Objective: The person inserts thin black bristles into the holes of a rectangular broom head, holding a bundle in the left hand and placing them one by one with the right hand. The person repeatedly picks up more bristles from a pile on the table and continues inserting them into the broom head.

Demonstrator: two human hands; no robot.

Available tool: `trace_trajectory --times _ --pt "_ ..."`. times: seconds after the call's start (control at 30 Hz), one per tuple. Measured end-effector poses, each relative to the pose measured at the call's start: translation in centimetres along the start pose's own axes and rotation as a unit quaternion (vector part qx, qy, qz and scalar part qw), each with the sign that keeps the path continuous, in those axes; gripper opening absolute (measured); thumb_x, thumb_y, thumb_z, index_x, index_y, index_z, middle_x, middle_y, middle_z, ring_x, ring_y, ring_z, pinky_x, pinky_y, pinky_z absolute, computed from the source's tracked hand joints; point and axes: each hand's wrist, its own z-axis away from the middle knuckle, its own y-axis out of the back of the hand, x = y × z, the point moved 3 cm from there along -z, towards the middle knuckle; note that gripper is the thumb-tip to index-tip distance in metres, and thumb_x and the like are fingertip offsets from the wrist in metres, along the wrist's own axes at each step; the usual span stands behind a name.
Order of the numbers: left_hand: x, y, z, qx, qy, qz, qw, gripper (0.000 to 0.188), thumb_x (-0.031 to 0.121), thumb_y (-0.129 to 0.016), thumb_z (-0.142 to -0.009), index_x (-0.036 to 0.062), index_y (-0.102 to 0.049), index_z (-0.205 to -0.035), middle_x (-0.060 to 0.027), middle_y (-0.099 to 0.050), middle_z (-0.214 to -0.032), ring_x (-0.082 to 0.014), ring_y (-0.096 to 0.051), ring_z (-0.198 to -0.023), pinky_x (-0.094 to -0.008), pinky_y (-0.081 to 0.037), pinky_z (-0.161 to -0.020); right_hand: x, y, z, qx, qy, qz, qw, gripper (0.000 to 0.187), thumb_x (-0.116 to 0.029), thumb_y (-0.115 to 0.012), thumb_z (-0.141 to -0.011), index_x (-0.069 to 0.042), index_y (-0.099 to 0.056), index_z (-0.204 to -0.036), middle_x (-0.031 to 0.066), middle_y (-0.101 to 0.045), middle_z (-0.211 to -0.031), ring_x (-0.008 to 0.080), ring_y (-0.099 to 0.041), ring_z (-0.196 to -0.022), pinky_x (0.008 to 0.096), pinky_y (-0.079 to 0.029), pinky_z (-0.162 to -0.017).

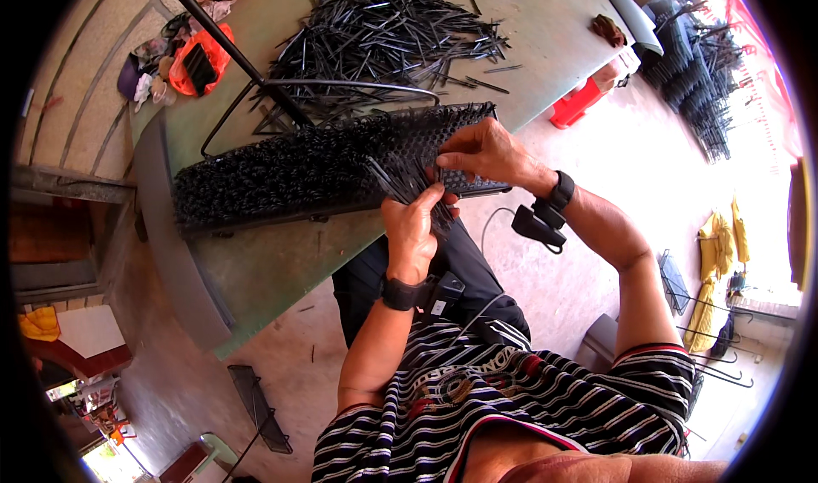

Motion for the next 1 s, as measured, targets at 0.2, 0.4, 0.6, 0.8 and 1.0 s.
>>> trace_trajectory --times 0.2,0.4,0.6,0.8,1.0 --pt "-0.6 -0.2 0.3 0.020 0.007 -0.034 0.999 0.016 -0.002 -0.062 -0.079 -0.0001 -0.062 -0.095 -0.0086 -0.065 -0.085 -0.0189 -0.062 -0.059 -0.0330 -0.051 -0.047 0.5 2.9 0.2 0.140 -0.027 -0.167 0.976 0.022 -0.016 -0.056 -0.091 0.006 -0.057 -0.096 0.0113 -0.065 -0.078 0.0143 -0.065 -0.061 0.0232 -0.054 -0.056" --pt "-0.2 -0.4 0.5 -0.002 -0.028 -0.023 0.999 0.016 -0.003 -0.060 -0.079 -0.0034 -0.062 -0.094 -0.0103 -0.065 -0.088 -0.0169 -0.056 -0.054 -0.0317 -0.049 -0.045 0.5 3.3 -0.2 0.295 0.112 -0.027 0.949 0.015 -0.006 -0.052 -0.090 0.003 -0.050 -0.101 0.0132 -0.066 -0.075 0.0174 -0.068 -0.068 0.0260 -0.052 -0.056" --pt "0.1 -0.4 0.6 -0.007 -0.022 -0.026 0.999 0.018 -0.002 -0.061 -0.079 -0.0041 -0.063 -0.096 -0.0097 -0.064 -0.087 -0.0168 -0.056 -0.055 -0.0324 -0.049 -0.046 2.0 2.8 -0.9 0.285 0.154 0.051 0.945 0.010 -0.003 -0.051 -0.088 0.000 -0.052 -0.098 0.0136 -0.065 -0.076 0.0205 -0.068 -0.068 0.0284 -0.051 -0.057" --pt "0.1 -0.1 0.3 -0.016 -0.007 -0.011 1.000 0.021 -0.001 -0.060 -0.079 -0.0037 -0.061 -0.100 -0.0095 -0.063 -0.082 -0.0177 -0.058 -0.057 -0.0318 -0.050 -0.047 1.9 2.8 -1.4 0.191 0.221 0.290 0.911 0.009 -0.006 -0.056 -0.084 0.002 -0.058 -0.086 0.0150 -0.065 -0.077 0.0223 -0.064 -0.066 0.0320 -0.050 -0.062" --pt "0.5 -0.7 0.3 -0.094 0.096 0.035 0.990 0.020 0.001 -0.060 -0.081 -0.0014 -0.060 -0.100 -0.0108 -0.063 -0.082 -0.0189 -0.060 -0.058 -0.0311 -0.051 -0.049 0.4 1.5 -0.6 0.017 0.039 -0.038 0.998 0.020 -0.018 -0.065 -0.084 0.000 -0.067 -0.093 0.0027 -0.064 -0.071 0.0055 -0.053 -0.059 0.0233 -0.043 -0.052"
